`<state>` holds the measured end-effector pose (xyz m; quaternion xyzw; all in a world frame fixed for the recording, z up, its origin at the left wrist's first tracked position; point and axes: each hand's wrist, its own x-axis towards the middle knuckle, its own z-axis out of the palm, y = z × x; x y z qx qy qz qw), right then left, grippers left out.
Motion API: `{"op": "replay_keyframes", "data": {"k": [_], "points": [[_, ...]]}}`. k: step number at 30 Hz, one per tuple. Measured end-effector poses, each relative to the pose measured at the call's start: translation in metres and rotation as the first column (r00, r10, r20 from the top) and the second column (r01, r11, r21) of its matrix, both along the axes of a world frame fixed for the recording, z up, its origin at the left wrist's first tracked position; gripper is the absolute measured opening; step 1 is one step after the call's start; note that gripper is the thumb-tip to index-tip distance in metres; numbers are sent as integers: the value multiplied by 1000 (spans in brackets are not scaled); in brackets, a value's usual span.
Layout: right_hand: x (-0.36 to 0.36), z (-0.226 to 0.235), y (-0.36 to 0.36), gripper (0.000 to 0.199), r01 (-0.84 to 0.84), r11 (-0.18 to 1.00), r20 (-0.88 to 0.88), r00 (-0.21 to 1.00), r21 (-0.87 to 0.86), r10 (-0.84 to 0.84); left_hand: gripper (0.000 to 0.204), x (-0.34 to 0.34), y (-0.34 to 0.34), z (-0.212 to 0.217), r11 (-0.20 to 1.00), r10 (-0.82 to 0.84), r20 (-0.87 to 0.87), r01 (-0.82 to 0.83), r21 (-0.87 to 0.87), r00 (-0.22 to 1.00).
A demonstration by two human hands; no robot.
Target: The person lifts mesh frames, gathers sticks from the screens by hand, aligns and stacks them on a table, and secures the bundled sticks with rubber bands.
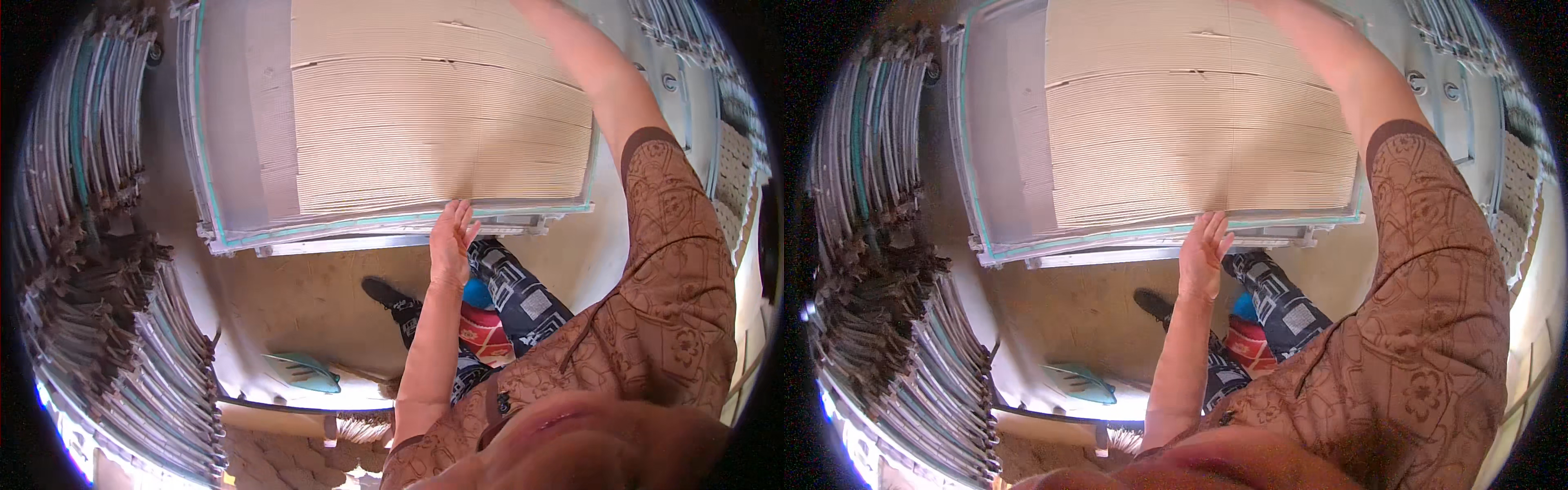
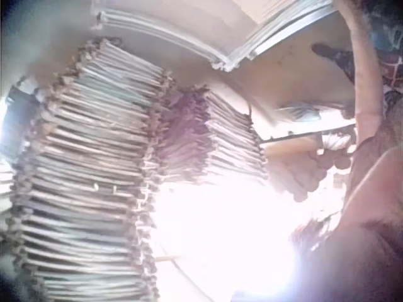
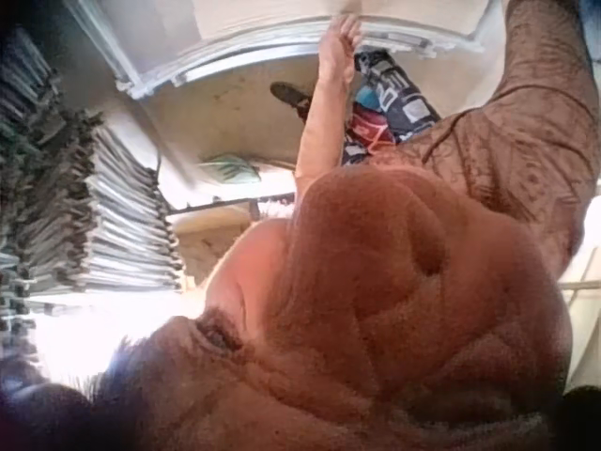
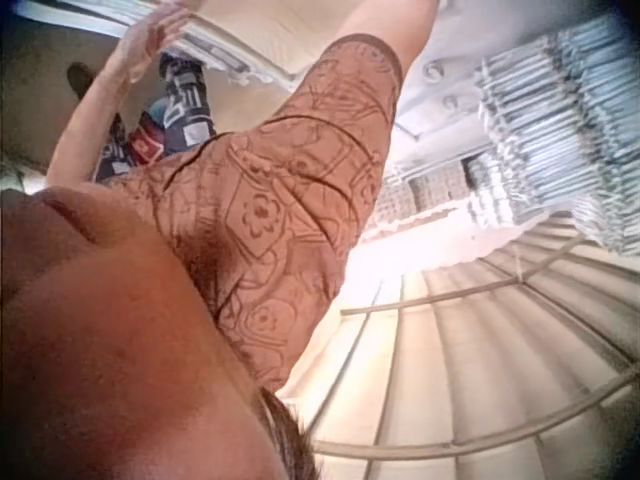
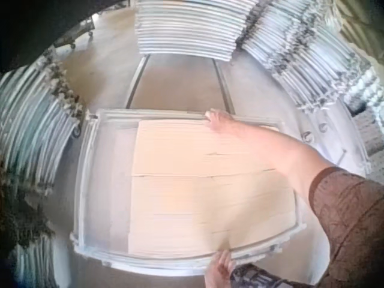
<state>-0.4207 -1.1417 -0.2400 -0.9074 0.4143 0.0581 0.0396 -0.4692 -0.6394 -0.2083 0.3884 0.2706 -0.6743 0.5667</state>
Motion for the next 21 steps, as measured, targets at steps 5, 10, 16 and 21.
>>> {"op": "replay_keyframes", "data": {"k": [5,10,16,21], "points": [[3,-6,3,51,-378,884,-57,924,-276,378,58,-10,-15,10,996,-92,134,94,-3,987],[19,18,86,51,-81,988,5,997,130,81,37,0,-33,-11,994,-91,281,71,81,955],[-20,-4,150,53,-173,914,61,985,368,162,37,5,-96,-40,983,-182,275,181,29,944],[-45,-1,169,51,-236,925,320,938,299,136,53,6,-108,-12,994,-79,333,101,-48,940]]}}
